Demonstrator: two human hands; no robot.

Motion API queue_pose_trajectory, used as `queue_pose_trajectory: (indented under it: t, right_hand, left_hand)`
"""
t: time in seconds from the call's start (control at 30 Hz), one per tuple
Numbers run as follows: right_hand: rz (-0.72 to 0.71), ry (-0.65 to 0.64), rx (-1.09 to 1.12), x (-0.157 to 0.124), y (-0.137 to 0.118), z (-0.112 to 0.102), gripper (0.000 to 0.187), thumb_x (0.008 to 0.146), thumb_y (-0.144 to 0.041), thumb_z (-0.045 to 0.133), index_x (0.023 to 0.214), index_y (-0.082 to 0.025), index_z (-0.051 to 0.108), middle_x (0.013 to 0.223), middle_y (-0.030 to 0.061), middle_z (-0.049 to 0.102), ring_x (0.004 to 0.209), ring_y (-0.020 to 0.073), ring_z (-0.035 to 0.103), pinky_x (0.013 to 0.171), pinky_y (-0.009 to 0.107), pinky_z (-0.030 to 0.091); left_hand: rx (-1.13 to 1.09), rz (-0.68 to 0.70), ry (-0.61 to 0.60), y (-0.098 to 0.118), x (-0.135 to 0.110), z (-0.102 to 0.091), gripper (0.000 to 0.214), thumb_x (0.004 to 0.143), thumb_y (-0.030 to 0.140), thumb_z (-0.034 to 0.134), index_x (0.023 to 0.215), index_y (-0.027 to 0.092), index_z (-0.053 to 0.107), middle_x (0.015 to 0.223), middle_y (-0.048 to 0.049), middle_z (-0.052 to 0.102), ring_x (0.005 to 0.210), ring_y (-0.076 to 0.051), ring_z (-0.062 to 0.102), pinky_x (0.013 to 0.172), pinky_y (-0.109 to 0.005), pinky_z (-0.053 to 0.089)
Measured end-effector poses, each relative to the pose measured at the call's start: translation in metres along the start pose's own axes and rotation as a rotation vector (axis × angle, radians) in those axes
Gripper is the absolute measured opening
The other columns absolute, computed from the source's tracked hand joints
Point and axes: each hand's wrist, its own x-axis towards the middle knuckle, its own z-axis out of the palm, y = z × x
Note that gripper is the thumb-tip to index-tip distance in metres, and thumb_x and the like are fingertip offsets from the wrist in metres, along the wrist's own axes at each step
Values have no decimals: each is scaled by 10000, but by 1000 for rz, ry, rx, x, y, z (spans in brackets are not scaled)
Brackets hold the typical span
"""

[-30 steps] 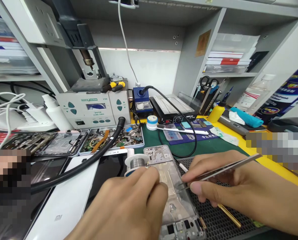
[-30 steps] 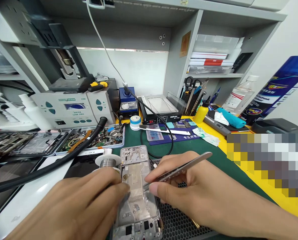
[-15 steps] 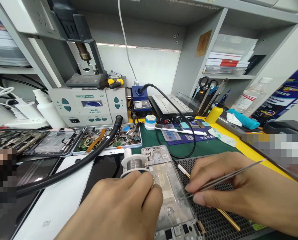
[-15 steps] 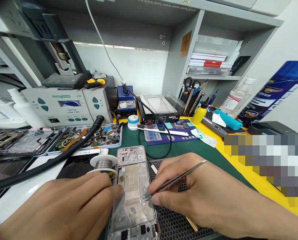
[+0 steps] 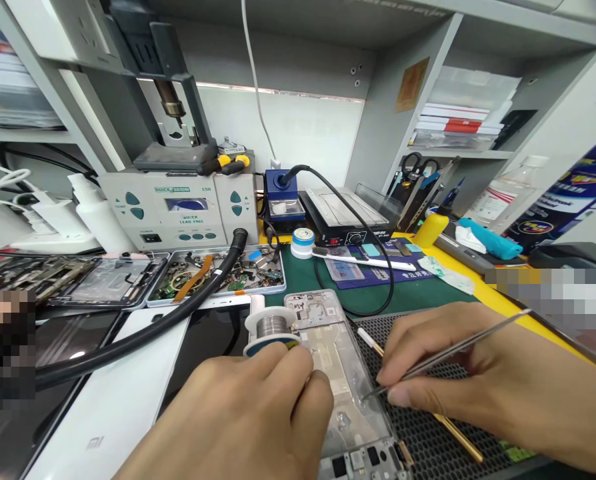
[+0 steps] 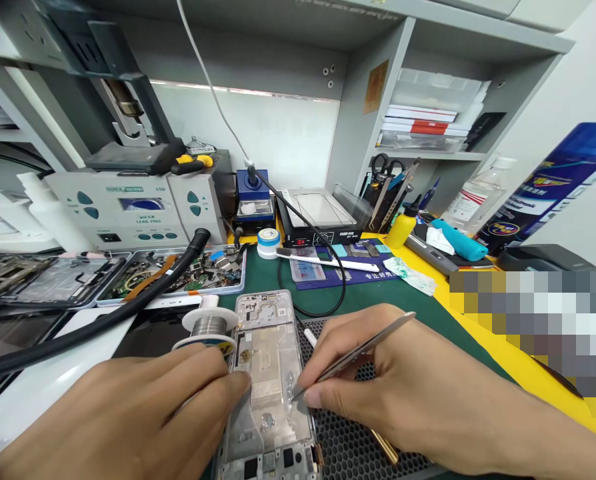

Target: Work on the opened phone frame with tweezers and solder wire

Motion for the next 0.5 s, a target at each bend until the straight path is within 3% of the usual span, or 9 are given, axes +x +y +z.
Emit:
queue_pose_trajectory:
  t: [0.1,0.2,0.43,0.5]
  right_hand:
    - [3,9,0,1,-1,-1,196,971,-536,901,882,-365,930,869,12,815,781,245,742,592,304,525]
    - [8,-11,21,3,-3,0,213,969,-542,896,875,-354,931,870,30,814,806,265,751,537,299,497]
    - [26,-34,41,1,1,1,139,960,-480,922,878,-368,930,883,17,814,810,257,745,549,298,506]
    - [29,-39,50,0,2,0,130,966,-472,919,882,-373,928,881,11,806,799,248,732,527,291,487]
  left_hand:
    - [-2,-14,10,3,7,0,132,1096,302,667,993,228,704,803,-20,615,741,-203,664,627,-235,537]
    - [-4,-10,7,3,6,2,132,1094,294,667,984,228,701,808,-20,616,758,-207,674,650,-235,558]
    - [0,61,-55,-5,-14,3,210,992,50,643,927,249,644,771,17,617,601,-183,573,491,-265,398]
    - [-3,52,-48,-4,-12,2,189,1008,72,653,938,248,650,777,14,621,610,-183,581,499,-258,410]
